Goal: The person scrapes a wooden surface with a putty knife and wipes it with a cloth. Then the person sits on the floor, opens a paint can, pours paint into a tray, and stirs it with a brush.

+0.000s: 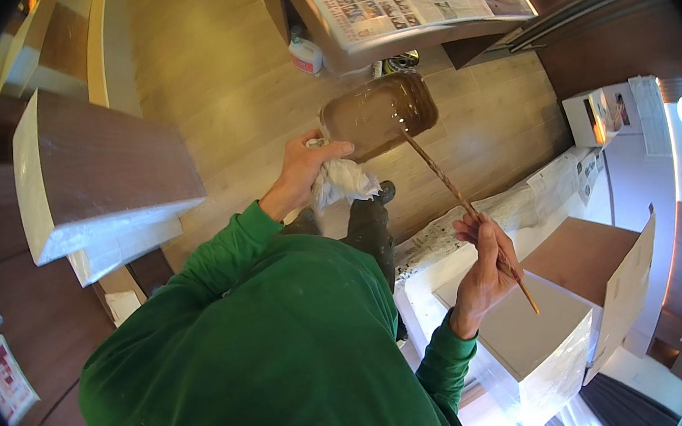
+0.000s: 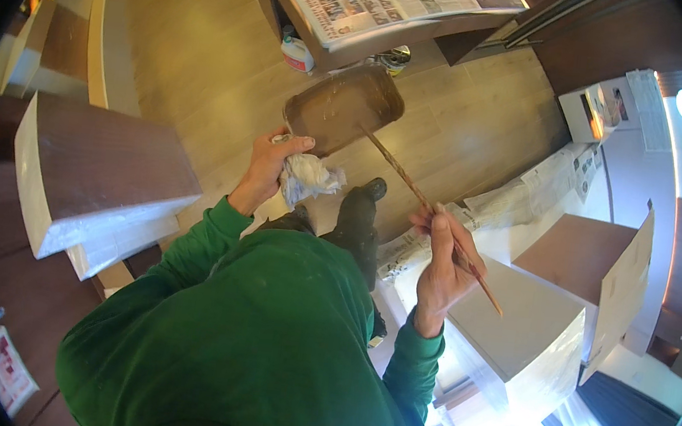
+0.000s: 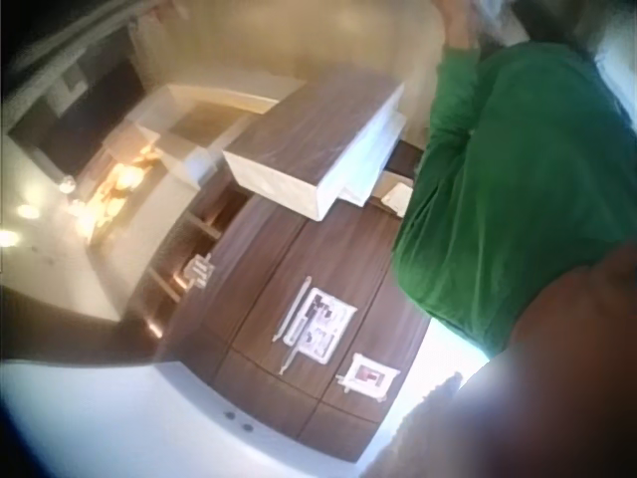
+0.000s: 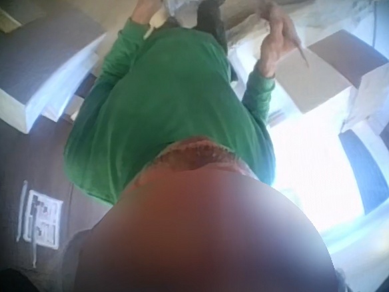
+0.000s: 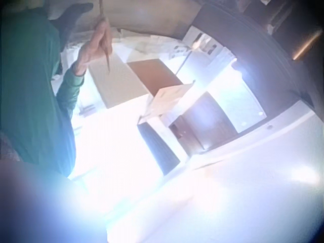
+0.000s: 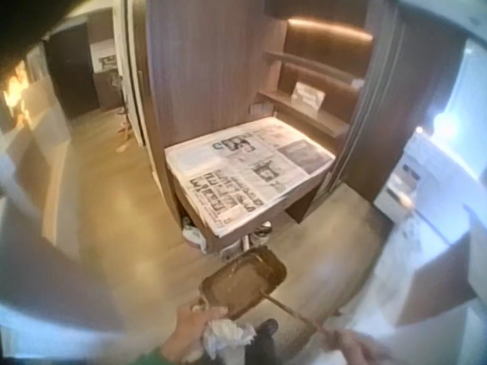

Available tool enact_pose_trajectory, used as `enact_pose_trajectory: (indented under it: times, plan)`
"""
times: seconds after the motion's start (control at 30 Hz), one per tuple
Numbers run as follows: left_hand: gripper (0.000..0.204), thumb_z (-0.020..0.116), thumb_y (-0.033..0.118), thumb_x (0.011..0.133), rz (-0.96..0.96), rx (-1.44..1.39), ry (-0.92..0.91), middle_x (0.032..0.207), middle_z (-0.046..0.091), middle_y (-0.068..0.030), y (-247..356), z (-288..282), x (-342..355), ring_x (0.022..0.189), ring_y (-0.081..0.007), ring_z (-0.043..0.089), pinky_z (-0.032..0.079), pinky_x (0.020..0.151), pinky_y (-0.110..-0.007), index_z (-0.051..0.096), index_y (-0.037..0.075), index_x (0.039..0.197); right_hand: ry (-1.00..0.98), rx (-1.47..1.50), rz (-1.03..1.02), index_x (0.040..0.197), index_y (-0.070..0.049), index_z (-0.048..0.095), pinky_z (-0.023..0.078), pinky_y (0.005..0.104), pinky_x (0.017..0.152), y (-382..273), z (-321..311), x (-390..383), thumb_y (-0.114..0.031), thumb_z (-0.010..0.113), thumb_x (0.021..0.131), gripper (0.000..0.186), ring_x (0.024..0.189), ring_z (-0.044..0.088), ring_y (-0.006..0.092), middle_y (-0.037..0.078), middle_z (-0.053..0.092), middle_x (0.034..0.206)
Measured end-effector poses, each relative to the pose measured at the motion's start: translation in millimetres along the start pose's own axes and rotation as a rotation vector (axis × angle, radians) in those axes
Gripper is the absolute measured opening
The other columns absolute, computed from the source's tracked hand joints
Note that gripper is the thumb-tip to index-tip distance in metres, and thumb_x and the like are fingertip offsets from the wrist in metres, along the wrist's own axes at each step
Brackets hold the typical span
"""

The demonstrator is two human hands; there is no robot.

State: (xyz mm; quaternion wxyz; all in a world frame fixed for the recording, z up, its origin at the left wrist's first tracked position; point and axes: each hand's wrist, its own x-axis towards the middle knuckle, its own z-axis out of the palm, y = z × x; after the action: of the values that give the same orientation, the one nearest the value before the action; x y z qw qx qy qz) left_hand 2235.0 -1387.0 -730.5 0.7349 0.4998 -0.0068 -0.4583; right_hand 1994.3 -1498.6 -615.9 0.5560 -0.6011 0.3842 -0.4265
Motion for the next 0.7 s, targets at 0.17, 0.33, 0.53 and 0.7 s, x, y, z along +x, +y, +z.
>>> enact_pose_trajectory:
  times: [0.17,0.33,0.53,0.7]
  plan:
    - [0.030,0.076,0.004,0.079,-0.120,0.076,-0.053,0.089,0.068,-0.0136,-20,26,47,0.073,-0.0199,0.069,0.058,0.065,-0.033,0.060,-0.008,0.102,0.025,-0.037,0.000,0.101,0.008,0.069,0.053,0.0284,0.071,48,9,51,-0.006,0.065,0.093,0.017,0.077,0.068,0.0187,0.015,0.071,0.088]
    - [0.033,0.076,0.004,0.080,-0.264,0.131,-0.039,0.089,0.068,-0.0150,-52,61,117,0.073,-0.0211,0.069,0.058,0.066,-0.035,0.060,-0.010,0.105,-0.087,-0.337,-0.169,0.099,0.004,0.070,0.054,0.0275,0.068,95,-12,121,-0.001,0.069,0.086,0.014,0.078,0.068,0.0222,0.018,0.071,0.092]
    - [0.034,0.076,0.006,0.080,-0.328,0.199,-0.021,0.090,0.068,-0.0138,-83,122,222,0.075,-0.0204,0.068,0.058,0.068,-0.035,0.059,-0.008,0.106,-0.106,-0.247,-0.029,0.100,0.005,0.069,0.052,0.0267,0.067,150,-51,218,-0.004,0.067,0.089,0.014,0.079,0.066,0.0171,0.014,0.070,0.090]
    - [0.035,0.077,0.006,0.078,-0.435,0.223,-0.040,0.089,0.069,-0.0167,-116,148,302,0.074,-0.0225,0.069,0.058,0.068,-0.037,0.060,-0.010,0.104,-0.094,-0.178,0.158,0.101,0.006,0.068,0.052,0.0266,0.071,200,-80,279,-0.005,0.066,0.091,0.015,0.078,0.066,0.0160,0.013,0.069,0.091]
